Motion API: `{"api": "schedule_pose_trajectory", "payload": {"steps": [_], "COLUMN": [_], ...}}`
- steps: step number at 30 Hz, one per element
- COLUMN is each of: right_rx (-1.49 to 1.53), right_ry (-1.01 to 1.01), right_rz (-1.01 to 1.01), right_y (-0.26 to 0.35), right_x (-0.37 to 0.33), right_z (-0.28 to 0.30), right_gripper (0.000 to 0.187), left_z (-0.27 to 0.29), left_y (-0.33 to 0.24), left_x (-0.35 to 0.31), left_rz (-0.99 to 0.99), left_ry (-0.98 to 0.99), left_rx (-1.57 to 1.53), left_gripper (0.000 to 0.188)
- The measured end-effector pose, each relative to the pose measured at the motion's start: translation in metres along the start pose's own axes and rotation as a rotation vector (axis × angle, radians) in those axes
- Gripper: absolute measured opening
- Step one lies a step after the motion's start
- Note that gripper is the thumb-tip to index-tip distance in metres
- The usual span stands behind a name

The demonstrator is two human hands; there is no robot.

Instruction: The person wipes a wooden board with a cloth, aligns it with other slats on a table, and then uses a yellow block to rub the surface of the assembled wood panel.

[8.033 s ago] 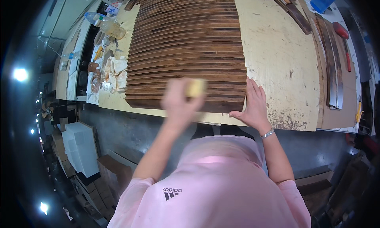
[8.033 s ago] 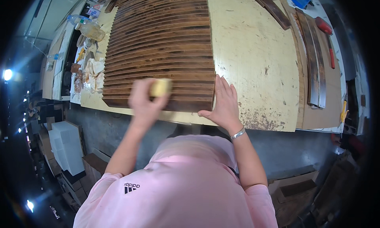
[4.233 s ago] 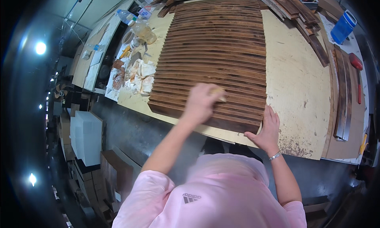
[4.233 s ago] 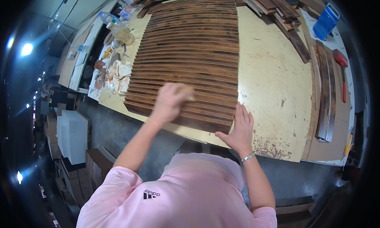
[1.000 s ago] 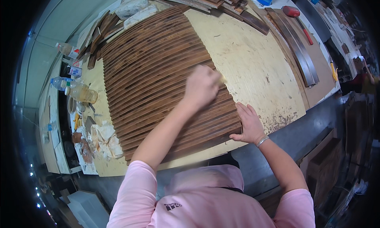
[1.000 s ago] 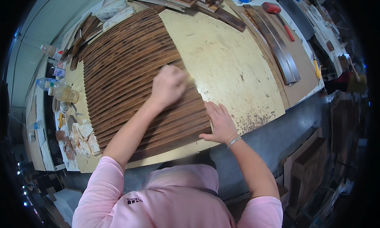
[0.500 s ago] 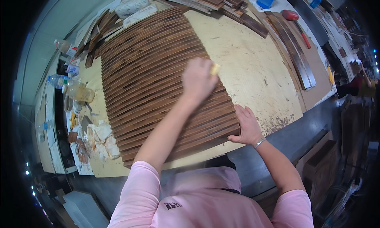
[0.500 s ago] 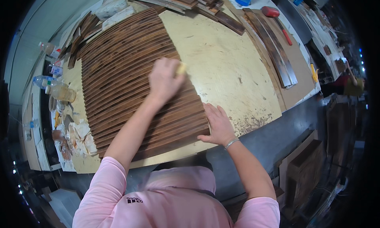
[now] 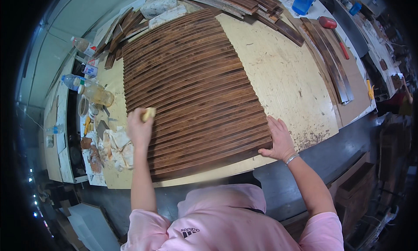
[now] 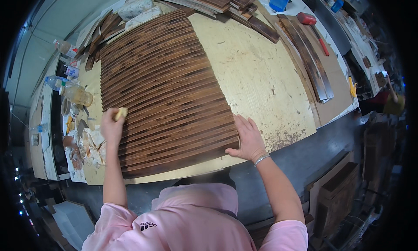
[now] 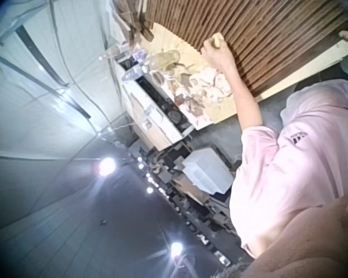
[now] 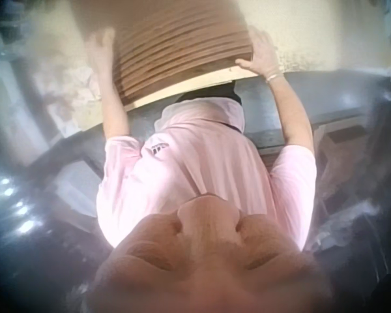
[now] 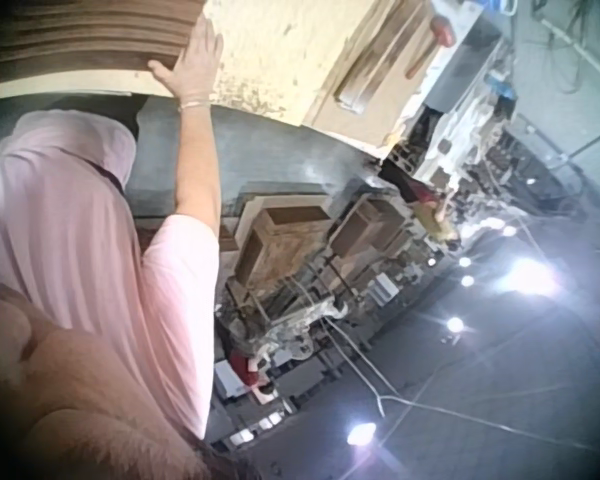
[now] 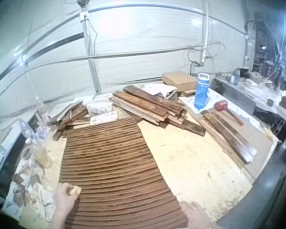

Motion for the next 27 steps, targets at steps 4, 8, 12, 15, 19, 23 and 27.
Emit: {"api": "schedule_pose_trajectory", "payload": {"steps": [4, 8, 12, 15, 19, 23, 27], "right_rx": [-0.008, 0.002, -0.014, -0.009, -0.002, -0.030, -0.019], "right_ry": [0.013, 0.030, 0.042, 0.032, -0.003, 0.019, 0.022], "right_rz": [-0.003, -0.020, -0.020, -0.023, 0.003, -0.011, 0.003], "right_y": [0.002, 0.002, -0.001, -0.005, -0.001, -0.003, 0.003], "right_x": [0.001, 0.004, 0.002, 0.000, 0.000, 0.000, 0.006], "right_z": [0.001, 0.001, -0.004, -0.005, -0.002, -0.001, -0.001], "right_gripper": [0.116, 0.117, 0.118, 0.119, 0.119, 0.119, 0.119], "left_z": [0.013, -0.025, -0.070, -0.060, -0.008, -0.024, -0.091], "left_y": [-0.020, -0.189, -0.251, -0.201, -0.086, -0.187, -0.282], "left_x": [-0.006, -0.062, -0.095, -0.078, -0.044, -0.066, -0.095], "left_rz": [0.088, -0.362, -0.518, -0.446, -0.191, -0.376, -0.594], "left_ry": [-0.091, -0.069, 0.034, 0.078, -0.016, -0.049, 0.096], "left_rx": [-0.070, -0.330, -0.282, -0.192, -0.039, -0.266, -0.354], "left_gripper": [0.024, 0.025, 0.019, 0.017, 0.024, 0.021, 0.028]}}
Point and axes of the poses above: each hand's wrist, its own x-axis towards the middle knuckle, its own z-axis out of the back of the hand, y = z × x, the point moved 10 cm from there along x, towards the middle knuckle, and after that the axes turned 11 degrees about z, right-handed, at the moved point
